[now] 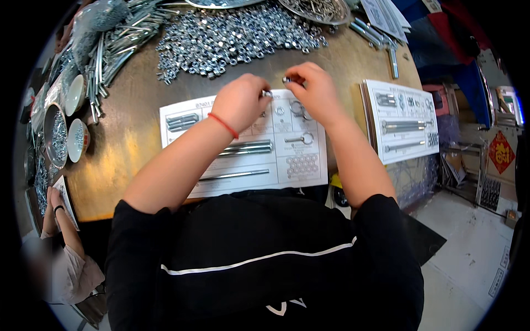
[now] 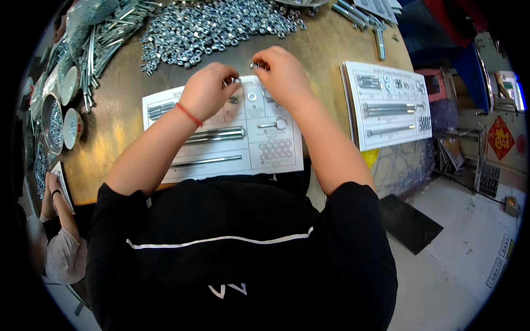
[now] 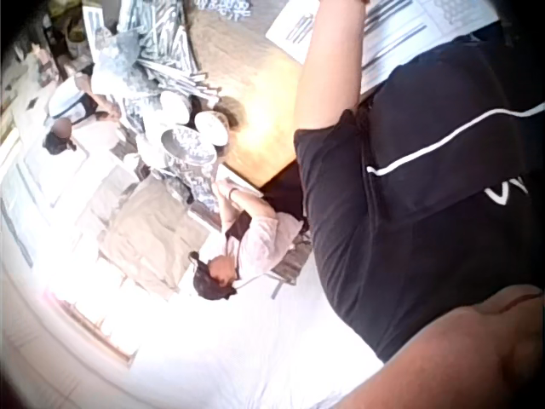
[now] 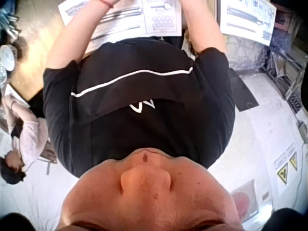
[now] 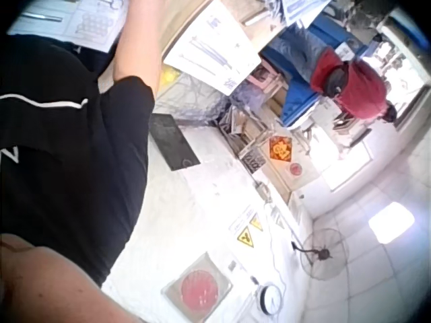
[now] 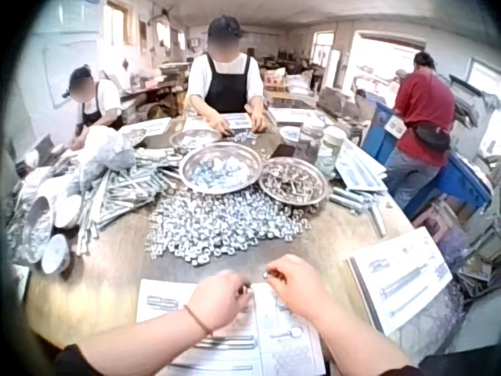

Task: The person sorts small metal hardware components, including nuts, washers, and bolts, from a large pile on a table. They place the items onto a printed diagram sheet, aligning them with the corresponding illustrations. The person repeatedly picks up components and arranges them in neat rows on the sheet.

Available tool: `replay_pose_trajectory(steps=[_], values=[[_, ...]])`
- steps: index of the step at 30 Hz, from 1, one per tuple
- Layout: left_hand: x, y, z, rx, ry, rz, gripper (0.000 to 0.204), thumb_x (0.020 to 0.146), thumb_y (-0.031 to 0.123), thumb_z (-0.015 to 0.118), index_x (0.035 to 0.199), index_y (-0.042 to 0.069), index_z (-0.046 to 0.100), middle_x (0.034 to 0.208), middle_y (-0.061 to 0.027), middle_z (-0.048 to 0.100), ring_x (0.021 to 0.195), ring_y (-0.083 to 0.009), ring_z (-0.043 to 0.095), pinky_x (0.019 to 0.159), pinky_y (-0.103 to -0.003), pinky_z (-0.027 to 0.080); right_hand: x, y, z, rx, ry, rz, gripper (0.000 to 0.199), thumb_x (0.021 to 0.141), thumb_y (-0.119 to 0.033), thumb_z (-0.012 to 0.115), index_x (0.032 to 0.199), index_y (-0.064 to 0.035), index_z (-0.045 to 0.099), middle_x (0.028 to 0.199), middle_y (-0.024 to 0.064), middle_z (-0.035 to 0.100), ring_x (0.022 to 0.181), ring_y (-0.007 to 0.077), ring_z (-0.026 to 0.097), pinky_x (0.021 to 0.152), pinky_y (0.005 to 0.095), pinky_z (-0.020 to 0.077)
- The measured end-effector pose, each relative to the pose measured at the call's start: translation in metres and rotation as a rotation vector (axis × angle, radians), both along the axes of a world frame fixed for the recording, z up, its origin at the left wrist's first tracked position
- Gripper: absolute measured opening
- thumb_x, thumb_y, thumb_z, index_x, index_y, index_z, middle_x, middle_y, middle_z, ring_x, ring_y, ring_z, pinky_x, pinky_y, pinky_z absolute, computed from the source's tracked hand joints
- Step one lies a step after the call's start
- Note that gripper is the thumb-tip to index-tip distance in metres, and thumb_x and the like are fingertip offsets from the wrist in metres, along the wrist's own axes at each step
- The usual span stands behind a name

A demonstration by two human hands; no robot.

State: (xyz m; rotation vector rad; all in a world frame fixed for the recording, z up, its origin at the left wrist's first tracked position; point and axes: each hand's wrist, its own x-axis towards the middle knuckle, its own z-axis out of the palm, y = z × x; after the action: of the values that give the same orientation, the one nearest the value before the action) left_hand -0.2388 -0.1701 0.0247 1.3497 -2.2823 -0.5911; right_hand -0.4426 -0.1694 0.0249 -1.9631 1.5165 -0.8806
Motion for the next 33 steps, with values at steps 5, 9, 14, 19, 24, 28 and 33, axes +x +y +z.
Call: replay_pose_trajectory(steps=[5,9,14,19,24,28,33], values=[[-0.022,0.091,-0.001,-0.006,-0.053,-0.328,0.019,0.082,0.021,0.072,0.095,0.009,0.068,0.089,-0.0084,0.063,0.081,-0.0289,0.065,0.069,-0.04,0.054,-0.037,0.112,0.008,0.097,0.117,0.204,0.017,0.08,-0.008,0.071,0.096,-0.0052,0.068,0.094,0.0112,0.064,0.091,0.0319,0.062,0.077,0.0397,0.0509],[-0.036,0.109,-0.034,-0.038,-0.08,-0.367,0.017,0.08,0.018,0.071,0.093,0.008,0.067,0.091,-0.0066,0.059,0.082,-0.0278,0.064,0.066,-0.038,0.054,-0.044,0.144,-0.02,0.058,0.192,0.197,0.021,0.076,-0.003,0.072,0.097,-0.0054,0.068,0.096,0.0087,0.062,0.095,0.0311,0.059,0.08,0.0399,0.0497],[-0.039,0.113,-0.031,0.013,-0.087,-0.297,0.024,0.08,0.02,0.073,0.1,0.008,0.067,0.094,-0.0076,0.06,0.084,-0.028,0.063,0.069,-0.038,0.054,-0.039,0.142,-0.02,0.03,0.158,0.176,0.023,0.077,-0.005,0.072,0.1,-0.005,0.067,0.098,0.0075,0.061,0.096,0.0311,0.058,0.081,0.0406,0.0496],[-0.027,0.073,0.005,0.155,0.067,-0.069,0.042,0.08,0.028,0.077,0.113,0.004,0.066,0.095,-0.012,0.066,0.085,-0.0289,0.066,0.075,-0.038,0.054,-0.066,0.1,0.003,0.076,0.135,0.018,0.031,0.081,-0.014,0.073,0.11,-0.0036,0.067,0.112,0.0132,0.063,0.105,0.0327,0.06,0.089,0.0396,0.0497],[-0.051,-0.057,-0.023,0.136,-0.123,0.296,0.052,0.083,0.032,0.074,0.12,-0.002,0.062,0.104,-0.0195,0.066,0.098,-0.0348,0.066,0.087,-0.042,0.053,-0.074,-0.039,-0.039,0.044,0.23,-0.276,0.041,0.08,-0.019,0.074,0.116,-0.0024,0.065,0.114,0.0177,0.063,0.108,0.0362,0.06,0.093,0.0428,0.0493],[-0.08,-0.078,-0.022,0.013,-0.088,0.456,0.052,0.083,0.032,0.075,0.123,0.003,0.059,0.12,-0.0195,0.058,0.108,-0.0369,0.061,0.092,-0.043,0.052,-0.033,-0.091,-0.053,-0.122,0.161,-0.284,0.043,0.074,-0.016,0.077,0.113,-0.0051,0.064,0.112,0.0185,0.062,0.105,0.038,0.059,0.092,0.0443,0.0495],[-0.072,-0.081,-0.036,0.049,-0.056,0.284,0.026,0.084,0.024,0.073,0.104,0.01,0.065,0.105,-0.0143,0.062,0.097,-0.0334,0.063,0.084,-0.041,0.052,-0.032,-0.086,-0.058,-0.055,-0.03,-0.176,0.04,0.072,-0.006,0.075,0.11,-0.0062,0.063,0.1,0.0139,0.063,0.093,0.0326,0.062,0.082,0.0408,0.0509]])
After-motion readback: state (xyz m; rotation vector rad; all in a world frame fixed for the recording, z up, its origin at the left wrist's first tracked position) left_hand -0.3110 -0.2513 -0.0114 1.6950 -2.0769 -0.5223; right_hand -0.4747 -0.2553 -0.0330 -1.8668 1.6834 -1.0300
